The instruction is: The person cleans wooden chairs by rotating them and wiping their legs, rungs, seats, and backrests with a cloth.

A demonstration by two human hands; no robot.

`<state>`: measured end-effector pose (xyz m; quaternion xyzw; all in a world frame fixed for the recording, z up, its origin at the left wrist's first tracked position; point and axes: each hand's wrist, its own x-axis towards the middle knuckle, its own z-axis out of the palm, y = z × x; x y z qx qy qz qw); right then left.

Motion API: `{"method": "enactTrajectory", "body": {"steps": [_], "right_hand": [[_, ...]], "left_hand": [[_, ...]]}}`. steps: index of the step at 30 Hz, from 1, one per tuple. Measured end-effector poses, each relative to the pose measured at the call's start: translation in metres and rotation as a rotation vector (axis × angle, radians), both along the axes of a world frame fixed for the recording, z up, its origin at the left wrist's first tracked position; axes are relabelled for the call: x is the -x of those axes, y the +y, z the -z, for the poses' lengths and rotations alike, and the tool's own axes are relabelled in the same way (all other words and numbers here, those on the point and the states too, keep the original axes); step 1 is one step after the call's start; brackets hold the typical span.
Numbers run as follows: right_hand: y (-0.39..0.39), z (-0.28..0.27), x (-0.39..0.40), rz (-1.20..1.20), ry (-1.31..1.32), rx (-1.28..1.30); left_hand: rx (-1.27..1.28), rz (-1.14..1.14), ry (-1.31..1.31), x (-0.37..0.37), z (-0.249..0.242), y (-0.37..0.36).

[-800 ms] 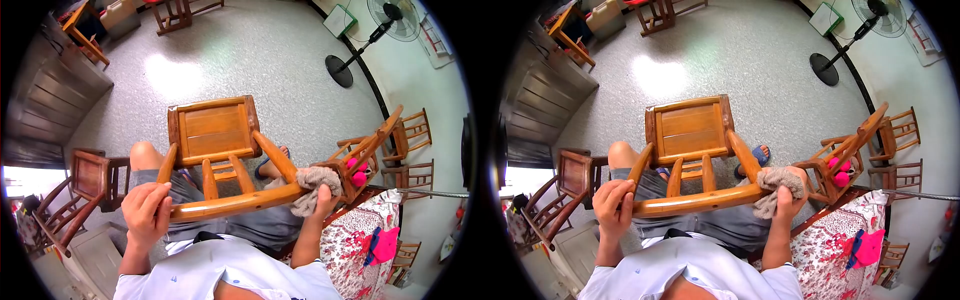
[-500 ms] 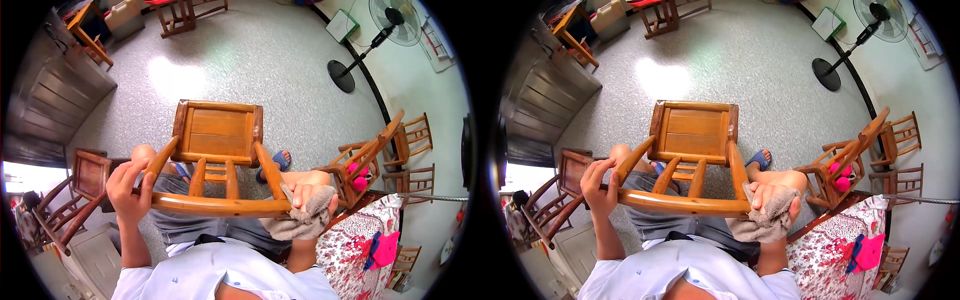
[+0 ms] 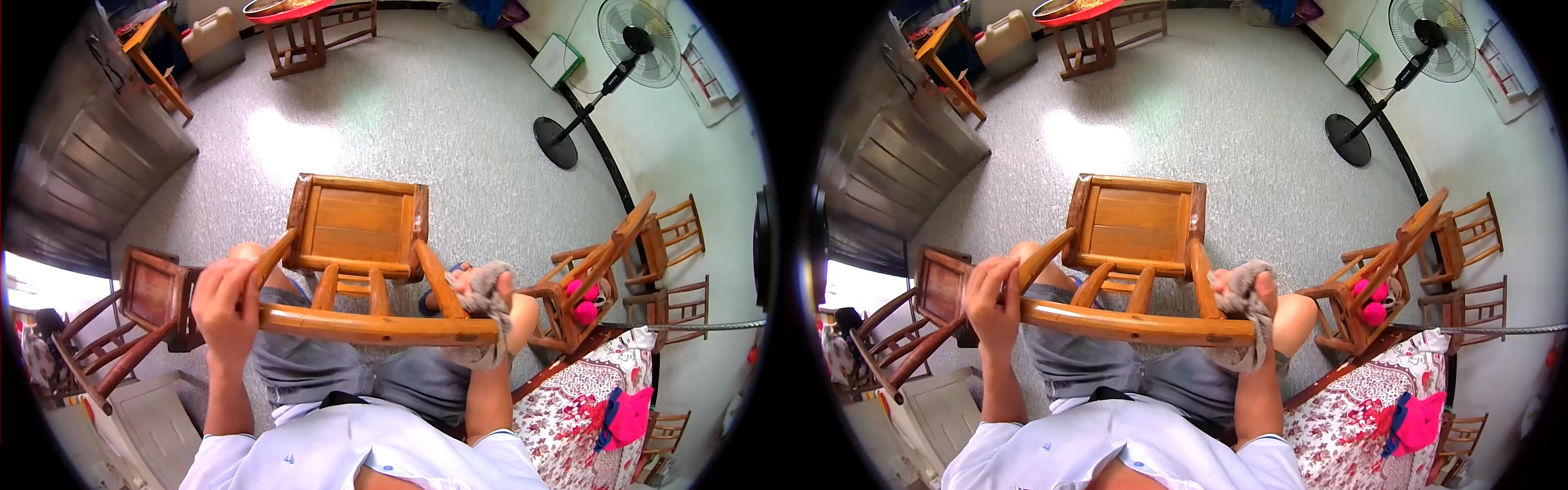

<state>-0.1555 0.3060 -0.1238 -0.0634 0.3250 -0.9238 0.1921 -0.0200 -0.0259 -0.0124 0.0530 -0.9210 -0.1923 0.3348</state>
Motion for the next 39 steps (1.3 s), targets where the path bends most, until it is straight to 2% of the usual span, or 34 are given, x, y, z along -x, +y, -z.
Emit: {"method": "enactTrajectory", "body": {"steps": [1,2,3,5,6,7,9,11,13,14,19,21,23,25,26,28,30,31,33,34,35,37,39], "right_hand": [[-0.011,-0.009,0.002,-0.048,-0.099,-0.006],[-0.021,-0.020,-0.006,0.143,-0.015,-0.324],[-0.020,-0.018,-0.006,0.139,-0.014,-0.323],[-0.016,-0.010,-0.012,-0.053,0.071,-0.345],[-0.024,-0.025,-0.019,-0.075,0.078,-0.268],[-0.021,-0.017,-0.023,-0.113,0.155,-0.240],[-0.018,-0.017,-0.034,-0.176,0.391,-0.364],[-0.022,-0.024,-0.047,-0.352,0.599,-0.378],[-0.040,-0.056,-0.061,-0.422,0.716,-0.475],[-0.050,-0.063,-0.064,-0.473,0.742,-0.420],[-0.058,-0.028,-0.070,-0.514,0.709,-0.558],[-0.053,-0.002,-0.056,-0.428,0.785,-0.701],[-0.046,0.027,-0.040,-0.460,0.518,-0.868],[-0.047,0.053,-0.014,-0.415,0.498,-1.074],[-0.044,0.079,0.001,-0.454,0.418,-1.094],[-0.048,0.092,0.008,-0.487,0.331,-1.112],[-0.049,0.095,0.008,-0.319,0.574,-1.144],[-0.047,0.097,0.005,-0.319,0.576,-1.149],[-0.040,0.104,-0.005,-0.450,0.260,-1.090],[-0.045,0.084,-0.014,-0.524,0.172,-0.937],[-0.051,0.055,-0.023,-0.538,0.173,-0.935],[-0.064,-0.012,-0.039,-0.782,0.117,-0.794],[-0.072,-0.064,-0.059,-0.900,0.125,-0.693]], "left_hand": [[0.023,-0.013,0.038,0.000,0.001,0.009],[-0.024,0.087,0.046,0.001,-0.006,0.024],[-0.105,0.184,0.051,0.003,-0.002,0.036],[0.039,0.246,-0.042,0.006,-0.008,0.052],[0.037,0.242,-0.044,0.005,-0.006,0.050],[0.017,0.194,-0.039,0.005,-0.003,0.046],[-0.001,0.149,-0.039,0.002,-0.001,0.034],[-0.125,0.162,-0.006,-0.002,-0.001,0.019],[-0.121,0.125,-0.015,-0.004,0.000,0.004],[-0.142,0.122,-0.023,-0.005,0.000,-0.002],[-0.184,0.182,-0.018,-0.008,0.003,-0.017],[-0.188,0.183,0.007,-0.005,0.003,-0.016],[-0.190,0.179,0.033,-0.002,0.005,-0.015],[-0.201,0.190,0.079,-0.003,0.007,-0.017],[-0.208,0.195,0.097,-0.002,0.007,-0.016],[-0.197,0.200,0.082,-0.004,0.008,-0.017],[-0.191,0.209,0.082,-0.002,0.009,-0.018],[-0.191,0.203,0.082,-0.004,0.008,-0.019],[-0.191,0.188,0.085,-0.003,0.009,-0.019],[-0.208,0.196,0.103,-0.003,0.009,-0.018],[-0.223,0.204,0.117,-0.003,0.008,-0.019],[-0.222,0.197,0.115,-0.003,0.008,-0.019],[-0.219,0.207,0.116,-0.003,0.008,-0.019]]}}
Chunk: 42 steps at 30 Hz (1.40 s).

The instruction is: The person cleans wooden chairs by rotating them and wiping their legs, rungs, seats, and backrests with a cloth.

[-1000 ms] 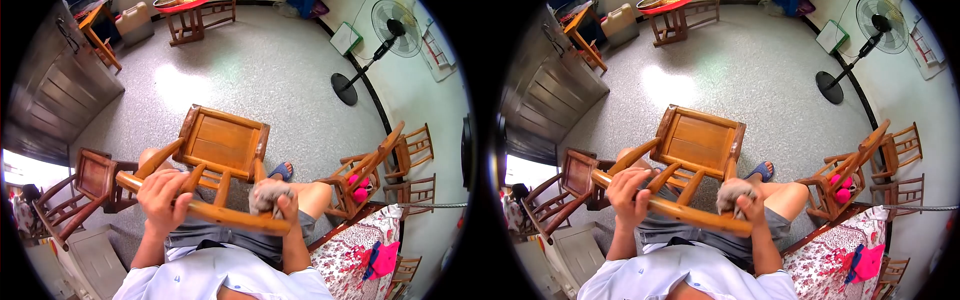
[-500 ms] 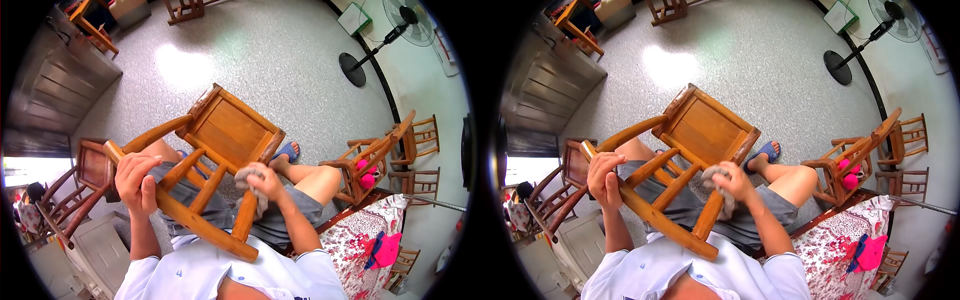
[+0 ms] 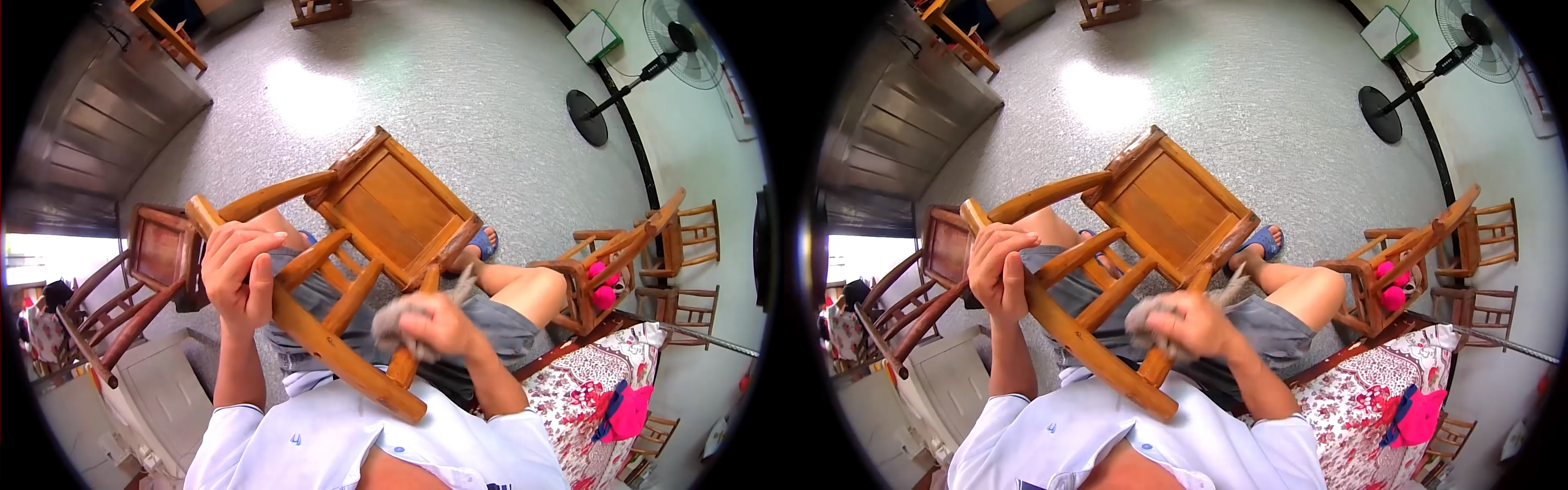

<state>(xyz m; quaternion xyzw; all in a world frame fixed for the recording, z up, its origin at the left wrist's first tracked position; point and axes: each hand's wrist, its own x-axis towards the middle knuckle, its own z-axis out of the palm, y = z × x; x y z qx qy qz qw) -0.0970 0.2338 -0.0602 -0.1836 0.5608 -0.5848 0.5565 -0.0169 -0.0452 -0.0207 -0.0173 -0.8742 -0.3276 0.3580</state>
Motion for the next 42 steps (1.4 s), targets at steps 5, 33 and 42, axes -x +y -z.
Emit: {"method": "enactTrajectory", "body": {"steps": [5,33,42], "right_hand": [[-0.007,-0.035,-0.028,0.027,0.723,0.243],[-0.038,-0.017,0.042,0.390,-0.213,0.421],[-0.074,0.025,0.017,-0.132,0.514,0.583]], "left_hand": [[-0.001,-0.009,-0.007,-0.001,0.000,0.002],[-0.018,-0.013,0.042,0.003,0.004,0.002],[-0.030,-0.040,0.055,0.002,0.004,0.003]]}}
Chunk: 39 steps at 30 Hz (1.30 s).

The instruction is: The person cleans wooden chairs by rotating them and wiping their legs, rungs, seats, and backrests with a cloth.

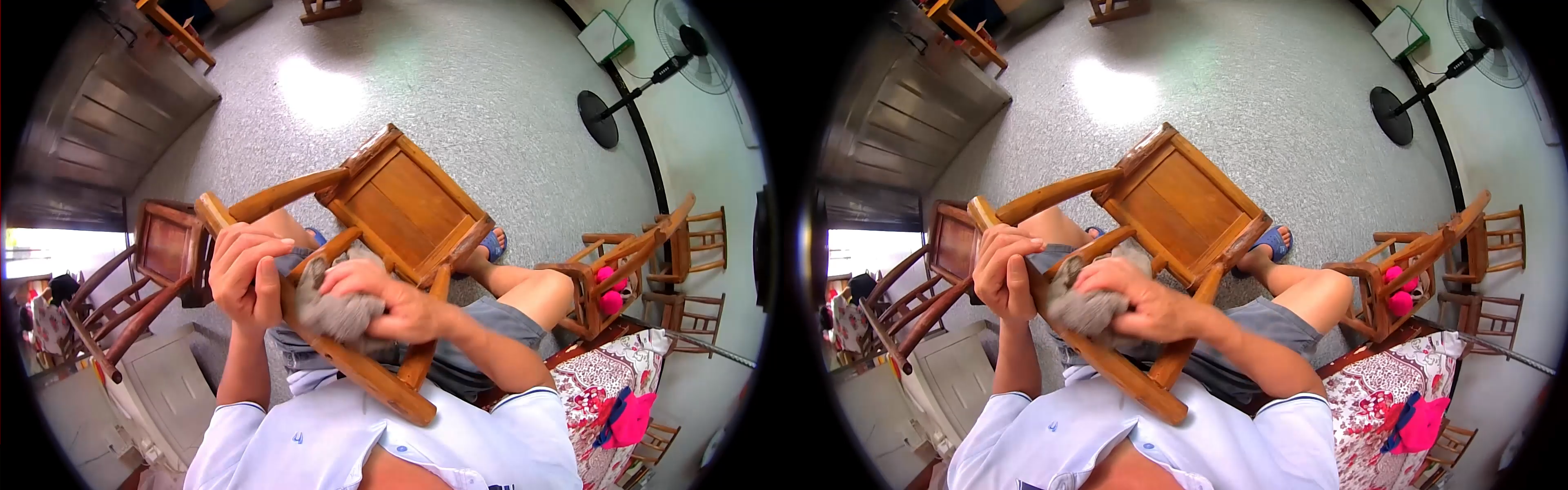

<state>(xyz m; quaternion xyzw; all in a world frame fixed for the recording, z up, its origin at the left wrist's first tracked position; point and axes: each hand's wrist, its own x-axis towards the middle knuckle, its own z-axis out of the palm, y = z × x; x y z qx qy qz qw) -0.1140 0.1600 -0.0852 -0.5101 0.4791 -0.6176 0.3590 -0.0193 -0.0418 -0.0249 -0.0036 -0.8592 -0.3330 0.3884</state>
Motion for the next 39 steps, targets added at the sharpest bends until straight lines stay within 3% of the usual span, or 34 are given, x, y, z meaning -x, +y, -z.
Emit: {"method": "enactTrajectory", "body": {"steps": [2,6,7,11,14,19,22,24,26,28,33,35,39], "right_hand": [[0.009,0.051,0.010,0.108,-0.020,-0.099],[0.015,0.098,0.041,0.174,0.283,-0.304],[0.013,0.100,0.044,0.153,0.092,-0.337],[0.028,0.161,0.048,0.276,0.329,-0.542],[0.028,0.169,0.044,0.329,0.229,-0.691],[0.025,0.074,0.030,0.272,0.048,-0.580],[0.023,0.008,0.020,0.101,-0.024,-0.235],[0.019,-0.031,0.004,-0.023,-0.239,-0.060],[0.008,-0.056,-0.001,0.026,-0.079,-0.015],[-0.008,-0.041,0.002,0.136,0.138,0.006],[-0.012,0.065,0.033,0.203,0.050,-0.107],[-0.003,0.090,0.042,0.277,0.324,-0.413],[0.018,0.168,0.053,0.299,0.389,-0.555]], "left_hand": [[0.004,0.016,-0.004,-0.002,-0.001,0.000],[-0.007,0.011,0.000,-0.001,0.001,0.001],[-0.003,0.002,-0.004,-0.001,0.000,0.001],[-0.006,-0.001,0.004,-0.001,0.002,0.004],[0.008,-0.006,-0.001,-0.001,0.002,0.000],[0.005,-0.012,-0.024,-0.005,0.001,0.000],[0.008,-0.002,-0.028,-0.005,0.002,-0.001],[0.013,0.003,-0.026,-0.003,0.001,0.000],[-0.017,-0.004,0.023,-0.001,0.001,0.001],[-0.017,-0.007,0.031,0.000,0.002,0.001],[-0.018,-0.008,0.046,0.000,0.004,0.001],[-0.028,-0.004,0.018,-0.003,0.004,-0.002],[-0.023,0.004,0.030,-0.002,0.006,-0.002]]}}
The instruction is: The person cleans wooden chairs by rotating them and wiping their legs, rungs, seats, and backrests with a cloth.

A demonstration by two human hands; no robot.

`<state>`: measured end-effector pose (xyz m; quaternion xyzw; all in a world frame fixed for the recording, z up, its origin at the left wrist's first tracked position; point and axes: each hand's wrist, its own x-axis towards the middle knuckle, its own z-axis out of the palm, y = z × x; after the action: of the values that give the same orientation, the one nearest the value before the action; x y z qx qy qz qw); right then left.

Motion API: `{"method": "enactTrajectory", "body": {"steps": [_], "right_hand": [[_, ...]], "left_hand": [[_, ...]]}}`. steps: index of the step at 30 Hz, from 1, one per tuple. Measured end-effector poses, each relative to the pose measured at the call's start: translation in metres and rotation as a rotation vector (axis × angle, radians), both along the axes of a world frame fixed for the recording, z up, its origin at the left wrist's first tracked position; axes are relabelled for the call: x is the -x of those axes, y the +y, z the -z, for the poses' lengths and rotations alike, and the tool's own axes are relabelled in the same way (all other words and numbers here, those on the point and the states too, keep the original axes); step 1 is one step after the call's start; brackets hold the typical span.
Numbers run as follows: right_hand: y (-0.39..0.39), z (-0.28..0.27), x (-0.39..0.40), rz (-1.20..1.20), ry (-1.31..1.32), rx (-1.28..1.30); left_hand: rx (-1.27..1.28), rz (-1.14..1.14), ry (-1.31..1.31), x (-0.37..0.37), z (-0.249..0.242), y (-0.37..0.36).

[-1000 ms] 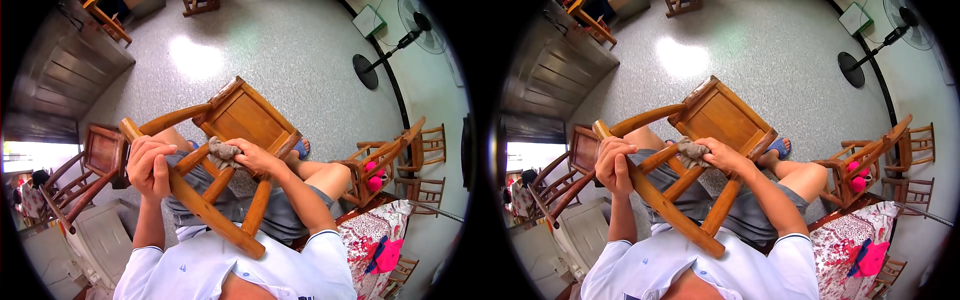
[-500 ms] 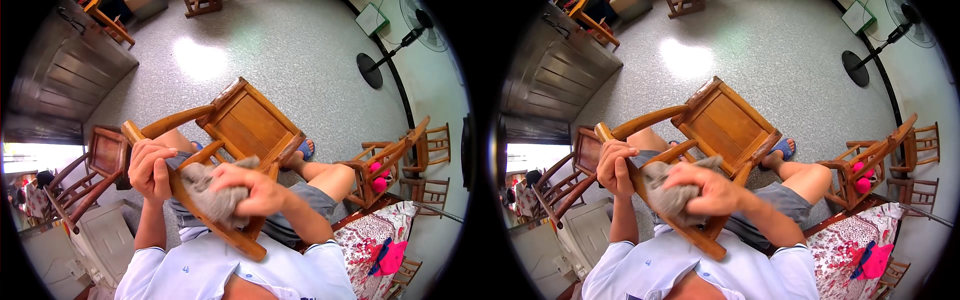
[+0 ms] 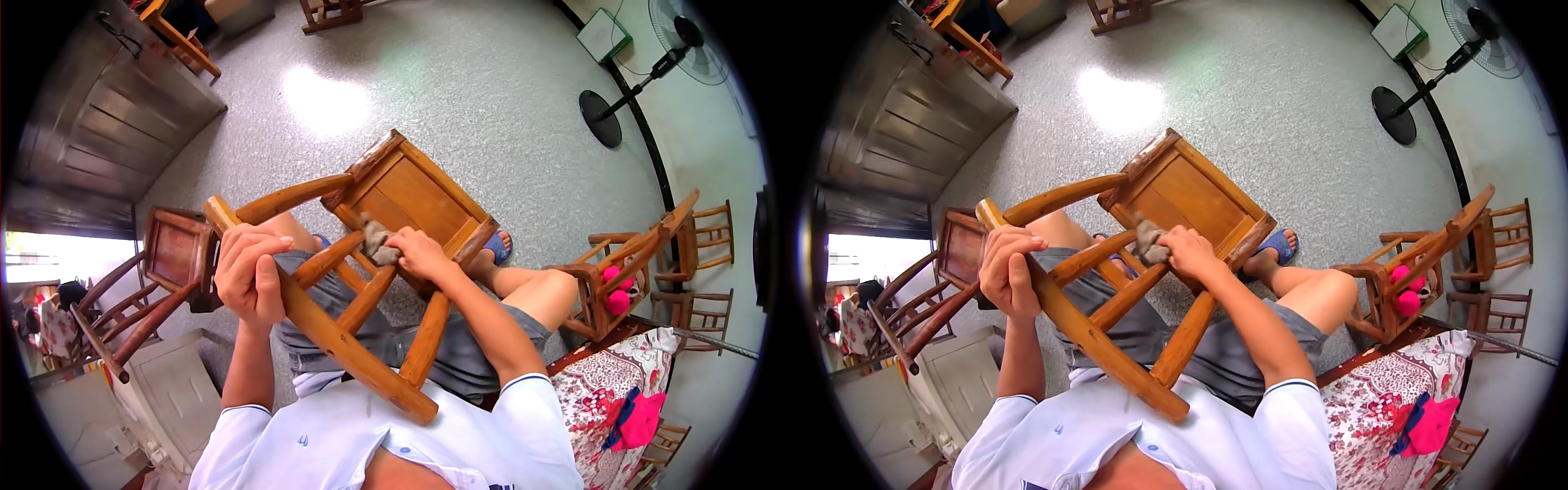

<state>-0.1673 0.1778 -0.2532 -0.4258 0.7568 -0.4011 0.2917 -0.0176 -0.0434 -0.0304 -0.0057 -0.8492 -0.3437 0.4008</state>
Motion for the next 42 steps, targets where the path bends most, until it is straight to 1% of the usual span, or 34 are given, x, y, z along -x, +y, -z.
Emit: {"method": "enactTrajectory", "body": {"steps": [2,3,5,7,9,10,11,12,13,14,15,16,18,19,20,21,22,23,25,27,28,30,31,32,33,34,35,37,39,40,41,42], "right_hand": [[0.005,0.015,0.001,0.057,0.157,-0.130],[0.002,0.010,0.000,0.053,0.162,-0.123],[0.000,-0.013,-0.008,0.091,0.013,-0.346],[-0.001,-0.027,-0.008,0.104,0.005,-0.363],[0.002,-0.062,-0.004,0.071,-0.335,-0.216],[0.003,-0.086,-0.005,0.072,-0.451,-0.210],[0.005,-0.100,-0.008,0.026,-0.477,-0.124],[0.009,-0.112,-0.015,0.020,-0.391,-0.032],[0.011,-0.137,-0.019,-0.042,-0.397,0.047],[0.007,-0.168,-0.028,-0.139,-0.475,0.294],[0.000,-0.186,-0.034,-0.209,-0.549,0.433],[-0.013,-0.204,-0.046,-0.179,-0.564,0.582],[-0.039,-0.224,-0.055,-0.155,-0.293,0.634],[-0.051,-0.227,-0.055,-0.142,-0.135,0.637],[-0.062,-0.219,-0.053,-0.139,-0.129,0.645],[-0.073,-0.201,-0.050,-0.169,-0.199,0.642],[-0.080,-0.191,-0.045,-0.205,-0.268,0.637],[-0.079,-0.186,-0.039,-0.128,-0.087,0.580],[-0.079,-0.141,-0.023,-0.040,0.182,0.405],[-0.068,-0.079,-0.011,-0.003,0.150,0.193],[-0.059,-0.068,-0.010,-0.008,0.158,0.195],[-0.045,-0.061,-0.016,0.160,-0.034,-0.065],[-0.042,-0.061,-0.019,0.149,-0.030,-0.065],[-0.039,-0.062,-0.021,0.157,-0.076,0.011],[-0.038,-0.071,-0.021,0.166,-0.121,0.088],[-0.041,-0.093,-0.023,0.150,-0.199,0.119],[-0.042,-0.117,-0.025,0.143,-0.198,0.117],[-0.045,-0.167,-0.032,0.005,-0.468,0.235],[-0.043,-0.208,-0.049,-0.063,-0.436,0.384],[-0.045,-0.223,-0.055,-0.123,-0.241,0.477],[-0.046,-0.236,-0.061,-0.184,-0.045,0.564],[-0.046,-0.248,-0.069,-0.223,-0.050,0.585]], "left_hand": [[0.017,-0.009,-0.011,0.000,-0.001,0.000],[0.023,-0.014,-0.007,0.001,-0.002,0.000],[0.031,-0.015,-0.015,0.001,-0.002,0.002],[0.027,-0.013,-0.010,0.001,-0.003,0.002],[0.002,-0.012,-0.004,0.000,-0.001,0.000],[0.001,-0.018,0.000,0.000,-0.001,0.001],[-0.009,-0.016,0.007,0.001,-0.001,0.002],[-0.017,-0.014,0.012,0.001,-0.001,0.003],[-0.015,-0.021,0.017,0.000,0.000,0.002],[-0.006,-0.010,0.014,-0.001,0.001,0.001],[0.000,0.006,0.003,-0.001,0.002,0.001],[0.002,0.005,0.005,-0.001,0.004,-0.001],[-0.101,-0.025,0.138,0.002,0.007,0.001],[-0.094,-0.018,0.139,0.003,0.011,0.001],[-0.089,-0.050,0.164,0.003,0.015,-0.001],[-0.086,-0.085,0.190,0.001,0.017,-0.002],[-0.043,-0.116,0.144,-0.001,0.013,-0.001],[-0.040,-0.122,0.153,0.000,0.012,-0.003],[0.047,-0.131,0.126,0.000,0.012,-0.005],[0.047,-0.135,0.115,-0.001,0.012,-0.004],[0.043,-0.122,0.109,-0.001,0.013,-0.004],[0.038,-0.128,0.092,-0.002,0.014,-0.005],[0.038,-0.139,0.096,-0.003,0.014,-0.004],[0.030,-0.136,0.101,-0.002,0.014,-0.003],[0.023,-0.133,0.107,-0.001,0.014,-0.003],[0.023,-0.141,0.111,-0.001,0.014,-0.003],[0.033,-0.159,0.119,0.000,0.015,-0.003],[0.041,-0.177,0.124,-0.002,0.016,-0.005],[0.019,-0.177,0.161,0.000,0.020,-0.006],[0.024,-0.178,0.167,0.001,0.022,-0.008],[-0.041,-0.132,0.214,0.002,0.026,-0.009],[-0.104,-0.088,0.261,0.002,0.027,-0.010]]}}
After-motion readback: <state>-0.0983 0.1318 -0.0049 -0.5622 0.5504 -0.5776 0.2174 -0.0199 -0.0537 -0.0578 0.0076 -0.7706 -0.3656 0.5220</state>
